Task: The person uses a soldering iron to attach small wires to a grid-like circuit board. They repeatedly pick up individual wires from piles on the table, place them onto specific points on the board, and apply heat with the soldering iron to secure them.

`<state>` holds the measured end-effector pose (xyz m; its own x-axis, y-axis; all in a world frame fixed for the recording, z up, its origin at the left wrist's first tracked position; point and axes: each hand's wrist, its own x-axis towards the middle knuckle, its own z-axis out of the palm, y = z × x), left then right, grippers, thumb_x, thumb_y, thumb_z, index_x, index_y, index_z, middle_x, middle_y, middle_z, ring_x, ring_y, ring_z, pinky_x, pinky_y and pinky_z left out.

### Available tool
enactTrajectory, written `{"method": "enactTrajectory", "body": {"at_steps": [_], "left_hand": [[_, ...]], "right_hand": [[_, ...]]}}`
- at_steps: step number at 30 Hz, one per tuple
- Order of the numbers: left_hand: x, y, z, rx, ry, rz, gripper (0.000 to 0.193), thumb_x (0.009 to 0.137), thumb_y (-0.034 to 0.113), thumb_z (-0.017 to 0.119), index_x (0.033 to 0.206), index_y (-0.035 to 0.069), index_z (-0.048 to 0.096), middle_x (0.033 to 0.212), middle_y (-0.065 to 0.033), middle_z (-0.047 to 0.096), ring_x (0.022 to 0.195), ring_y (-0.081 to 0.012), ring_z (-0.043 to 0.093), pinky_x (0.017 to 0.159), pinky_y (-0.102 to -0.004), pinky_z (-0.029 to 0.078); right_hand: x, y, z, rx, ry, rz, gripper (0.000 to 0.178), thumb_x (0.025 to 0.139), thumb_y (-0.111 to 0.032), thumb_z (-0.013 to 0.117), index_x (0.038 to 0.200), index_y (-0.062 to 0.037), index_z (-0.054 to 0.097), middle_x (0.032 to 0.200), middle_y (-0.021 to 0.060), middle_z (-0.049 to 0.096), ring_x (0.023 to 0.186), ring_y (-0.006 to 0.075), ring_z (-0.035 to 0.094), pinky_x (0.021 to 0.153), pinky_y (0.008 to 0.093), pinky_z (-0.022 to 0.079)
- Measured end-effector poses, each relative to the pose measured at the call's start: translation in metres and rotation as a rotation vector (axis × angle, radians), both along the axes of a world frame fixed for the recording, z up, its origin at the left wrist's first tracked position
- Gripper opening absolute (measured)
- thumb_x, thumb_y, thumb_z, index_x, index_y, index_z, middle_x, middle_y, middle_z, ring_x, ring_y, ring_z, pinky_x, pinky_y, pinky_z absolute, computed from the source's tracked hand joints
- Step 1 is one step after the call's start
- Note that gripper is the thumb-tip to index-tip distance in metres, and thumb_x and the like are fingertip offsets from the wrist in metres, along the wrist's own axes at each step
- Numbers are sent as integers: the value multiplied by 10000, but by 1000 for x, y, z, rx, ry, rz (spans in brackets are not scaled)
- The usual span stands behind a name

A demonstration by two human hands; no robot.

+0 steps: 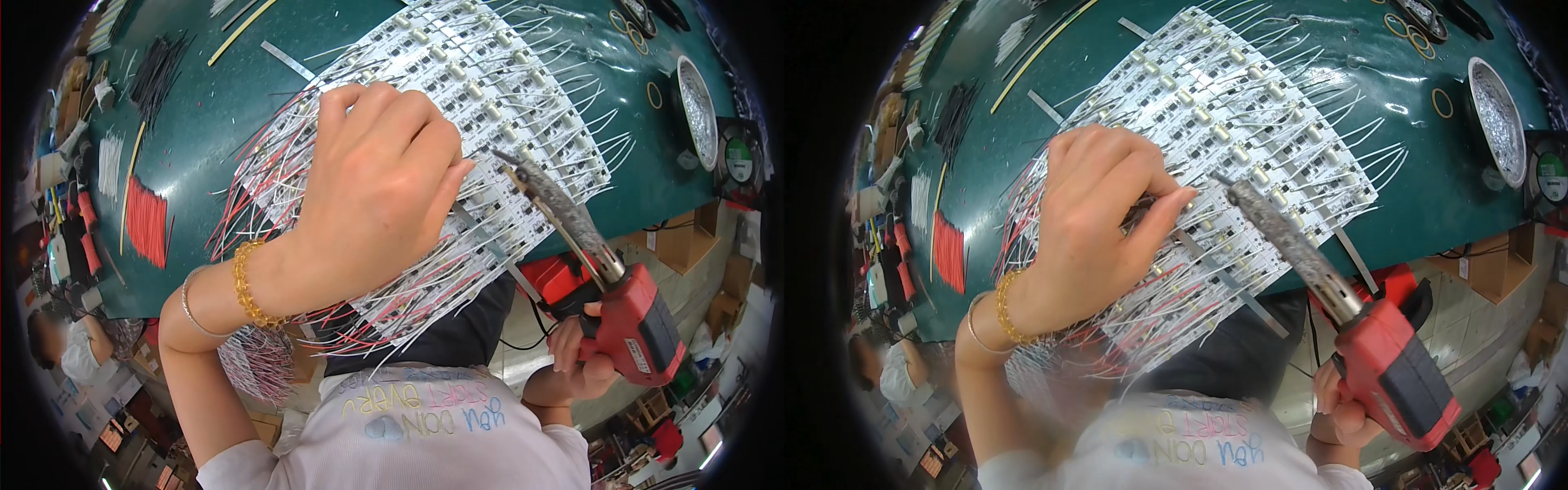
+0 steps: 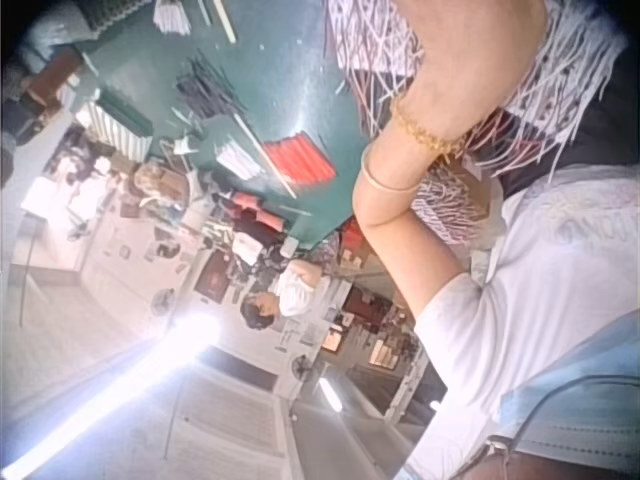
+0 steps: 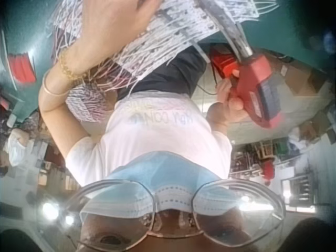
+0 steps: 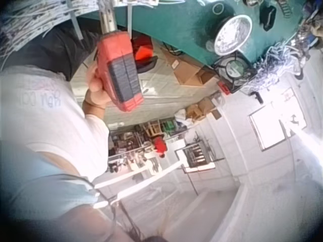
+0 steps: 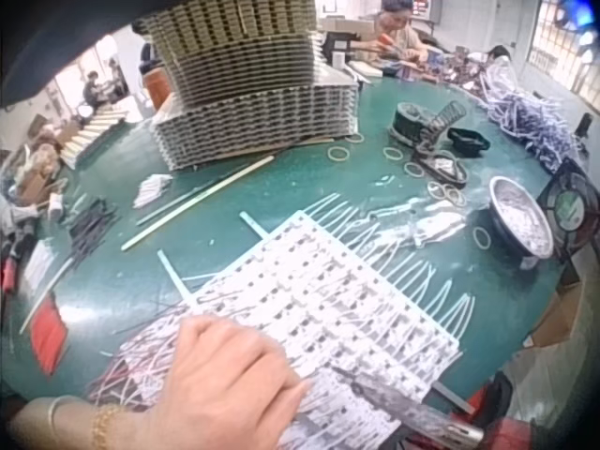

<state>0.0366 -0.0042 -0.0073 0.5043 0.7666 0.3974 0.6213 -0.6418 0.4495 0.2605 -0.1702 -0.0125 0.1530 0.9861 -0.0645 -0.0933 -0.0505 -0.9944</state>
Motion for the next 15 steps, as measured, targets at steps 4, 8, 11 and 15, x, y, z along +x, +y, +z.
{"method": "enactTrajectory", "body": {"at_steps": [4, 8, 11, 15], "left_hand": [[1, -1, 2, 6, 26, 0, 157, 662, 42, 705, 705, 57, 555, 752, -48, 537, 749, -229, 508, 739, -354, 340], [-1, 0, 2, 4, 47, -9, 155, 659, 37, 708, 710, 58, 563, 769, -52, 541, 764, -227, 509, 738, -352, 344], [-1, 3, 5, 75, 8, -12, 144, 647, 26, 715, 711, 59, 590, 730, -44, 549, 724, -221, 517, 734, -347, 361], [-8, 8, 17, 194, -5, -36, 125, 630, 11, 722, 700, 63, 631, 624, -21, 552, 616, -201, 516, 735, -340, 389]], "right_hand": [[2, 3, 0, 19, -2, 16, 748, 839, -559, 498, 1174, 95, 357, 460, -12, 448, 359, 92, 429, 396, 224, 381], [-3, 6, 1, 40, 4, 9, 747, 847, -557, 489, 1173, 101, 356, 449, -14, 439, 347, 92, 419, 384, 224, 374], [-1, 3, -1, 56, 22, -6, 752, 848, -556, 491, 1172, 108, 353, 442, -14, 435, 339, 94, 414, 373, 225, 367], [5, -5, -4, 66, 35, -40, 757, 847, -556, 496, 1174, 110, 347, 440, -11, 438, 335, 99, 418, 369, 225, 363]]}}
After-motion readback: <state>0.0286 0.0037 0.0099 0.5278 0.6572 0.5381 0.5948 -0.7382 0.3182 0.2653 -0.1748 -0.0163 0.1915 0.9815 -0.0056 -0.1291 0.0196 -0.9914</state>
